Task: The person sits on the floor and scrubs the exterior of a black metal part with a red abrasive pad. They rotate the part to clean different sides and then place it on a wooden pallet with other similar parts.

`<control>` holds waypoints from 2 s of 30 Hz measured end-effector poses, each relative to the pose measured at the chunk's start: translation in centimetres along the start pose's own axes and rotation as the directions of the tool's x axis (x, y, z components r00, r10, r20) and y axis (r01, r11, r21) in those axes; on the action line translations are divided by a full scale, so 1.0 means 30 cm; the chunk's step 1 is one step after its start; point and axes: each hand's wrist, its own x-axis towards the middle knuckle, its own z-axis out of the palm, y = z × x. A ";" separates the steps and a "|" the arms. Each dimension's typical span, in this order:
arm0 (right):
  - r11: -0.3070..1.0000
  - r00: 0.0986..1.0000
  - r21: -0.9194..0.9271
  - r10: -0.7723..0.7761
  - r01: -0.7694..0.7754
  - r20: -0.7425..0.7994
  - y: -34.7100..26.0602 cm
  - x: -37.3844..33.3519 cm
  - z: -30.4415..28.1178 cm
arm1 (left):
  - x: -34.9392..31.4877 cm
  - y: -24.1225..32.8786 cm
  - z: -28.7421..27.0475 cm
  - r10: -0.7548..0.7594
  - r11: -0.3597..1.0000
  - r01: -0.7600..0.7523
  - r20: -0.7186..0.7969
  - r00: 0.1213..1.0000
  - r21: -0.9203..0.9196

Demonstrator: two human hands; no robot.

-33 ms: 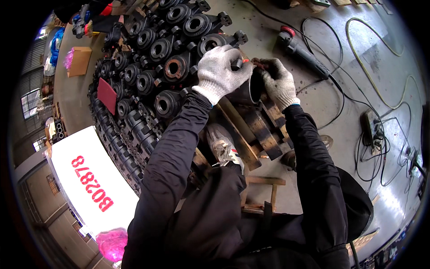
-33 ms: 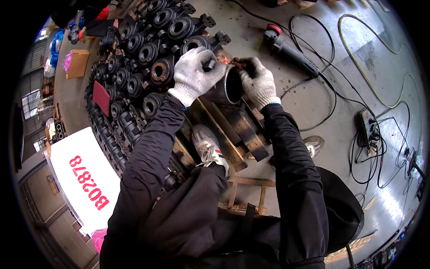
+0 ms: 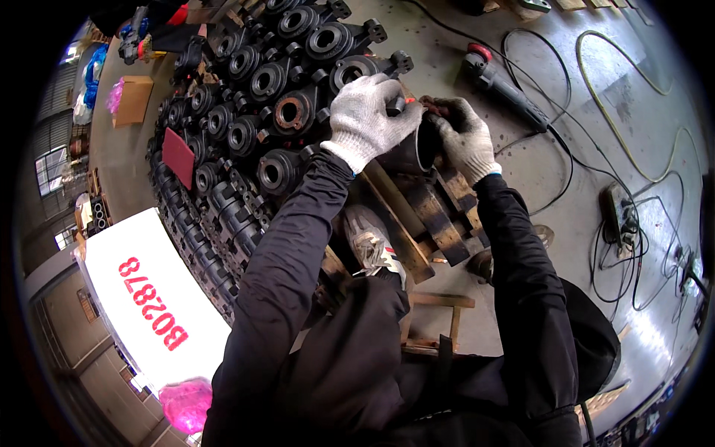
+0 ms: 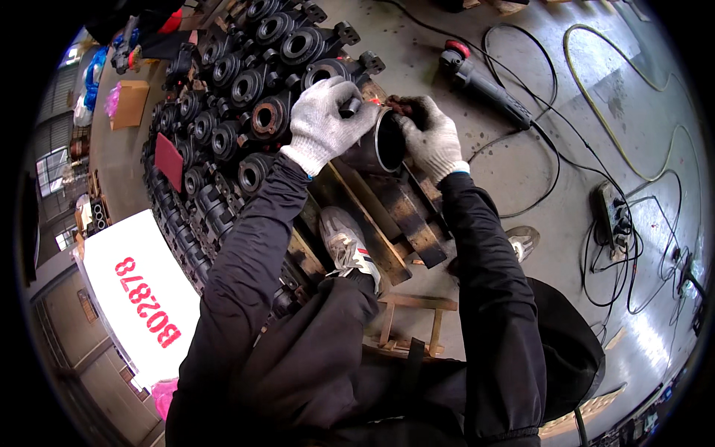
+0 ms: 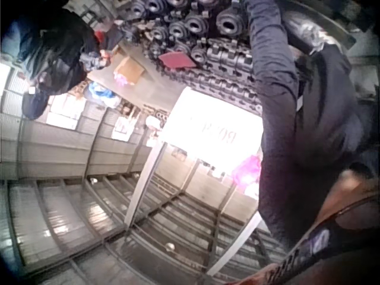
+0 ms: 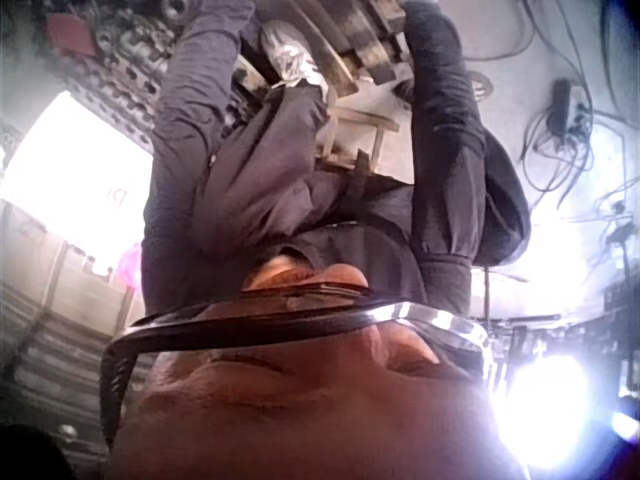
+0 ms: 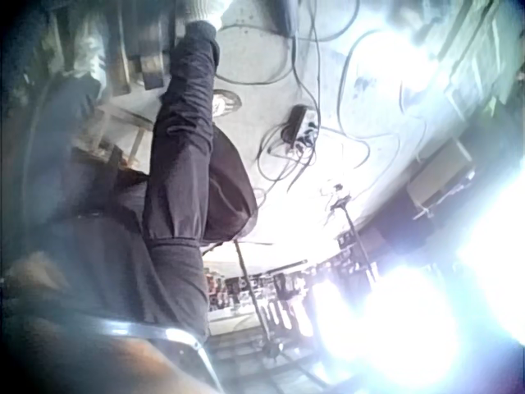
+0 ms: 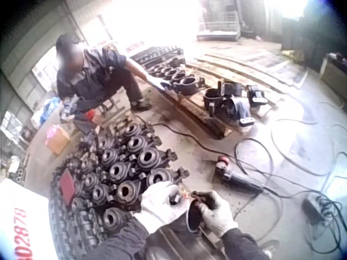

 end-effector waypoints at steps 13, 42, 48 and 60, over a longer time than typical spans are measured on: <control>0.985 0.995 0.174 -0.016 -0.001 0.095 0.054 0.041 -0.029 | 0.024 -0.006 -0.016 -0.042 0.997 0.035 0.107 0.993 0.074; 0.938 0.982 0.303 0.132 -0.166 0.132 0.141 0.088 -0.070 | 0.097 -0.106 0.089 -0.139 0.990 0.138 0.218 0.966 0.017; 0.999 0.991 -0.035 0.006 -0.002 0.130 0.163 0.104 -0.056 | 0.088 -0.109 0.083 -0.144 0.988 0.154 0.222 0.965 -0.031; 0.977 0.963 0.113 0.151 -0.180 0.225 0.135 0.085 -0.107 | 0.086 -0.084 0.091 -0.008 0.999 0.013 0.137 0.991 -0.036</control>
